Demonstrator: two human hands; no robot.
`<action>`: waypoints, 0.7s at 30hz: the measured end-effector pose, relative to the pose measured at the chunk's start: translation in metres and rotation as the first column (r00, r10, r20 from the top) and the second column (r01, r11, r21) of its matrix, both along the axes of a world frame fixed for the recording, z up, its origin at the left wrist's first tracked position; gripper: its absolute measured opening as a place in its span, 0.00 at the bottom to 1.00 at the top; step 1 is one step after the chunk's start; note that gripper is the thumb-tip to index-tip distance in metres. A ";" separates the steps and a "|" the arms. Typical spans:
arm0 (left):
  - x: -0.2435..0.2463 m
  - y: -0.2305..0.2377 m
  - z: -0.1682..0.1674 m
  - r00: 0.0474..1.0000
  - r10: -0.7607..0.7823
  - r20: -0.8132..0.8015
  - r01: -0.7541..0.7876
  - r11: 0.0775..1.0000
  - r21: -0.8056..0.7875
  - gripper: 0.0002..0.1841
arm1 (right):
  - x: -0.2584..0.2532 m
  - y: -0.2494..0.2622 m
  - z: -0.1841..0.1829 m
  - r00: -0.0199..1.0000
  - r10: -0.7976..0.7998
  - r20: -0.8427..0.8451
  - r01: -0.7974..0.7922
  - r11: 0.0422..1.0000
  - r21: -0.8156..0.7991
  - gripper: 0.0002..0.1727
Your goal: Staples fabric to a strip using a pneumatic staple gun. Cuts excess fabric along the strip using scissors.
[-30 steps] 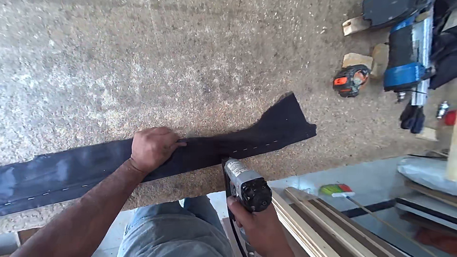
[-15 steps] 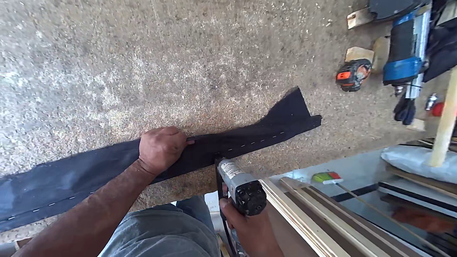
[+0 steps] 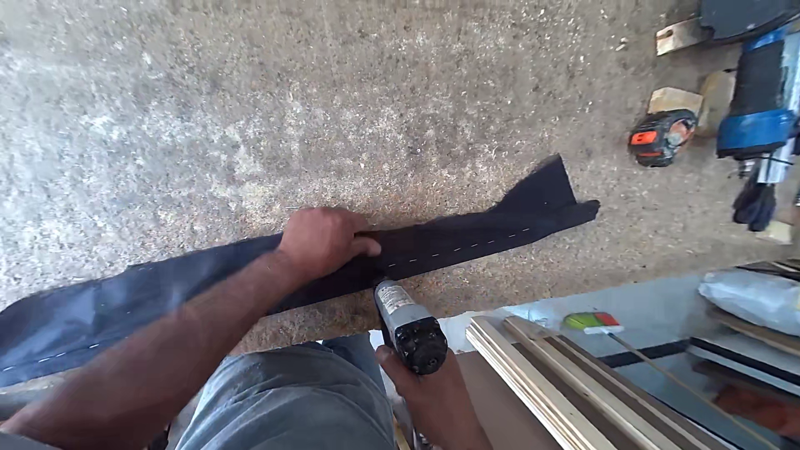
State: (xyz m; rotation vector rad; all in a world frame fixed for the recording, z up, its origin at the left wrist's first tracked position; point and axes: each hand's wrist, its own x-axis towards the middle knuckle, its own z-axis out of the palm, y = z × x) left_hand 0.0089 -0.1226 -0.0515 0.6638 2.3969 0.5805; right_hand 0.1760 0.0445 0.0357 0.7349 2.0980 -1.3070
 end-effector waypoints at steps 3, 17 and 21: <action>-0.033 -0.020 0.037 0.918 -0.234 0.319 0.328 0.901 -0.283 0.22 | 0.002 -0.001 -0.001 1.000 -0.014 0.015 0.014 1.000 -0.008 0.18; 0.048 -0.086 -0.048 0.844 0.213 -0.493 -0.027 0.933 0.358 0.11 | 0.000 -0.010 -0.004 0.996 -0.090 -0.027 0.089 0.995 -0.032 0.16; 0.045 -0.085 -0.049 0.844 0.203 -0.496 -0.023 0.938 0.345 0.11 | -0.001 -0.010 -0.006 0.996 -0.076 -0.052 0.074 0.997 -0.030 0.13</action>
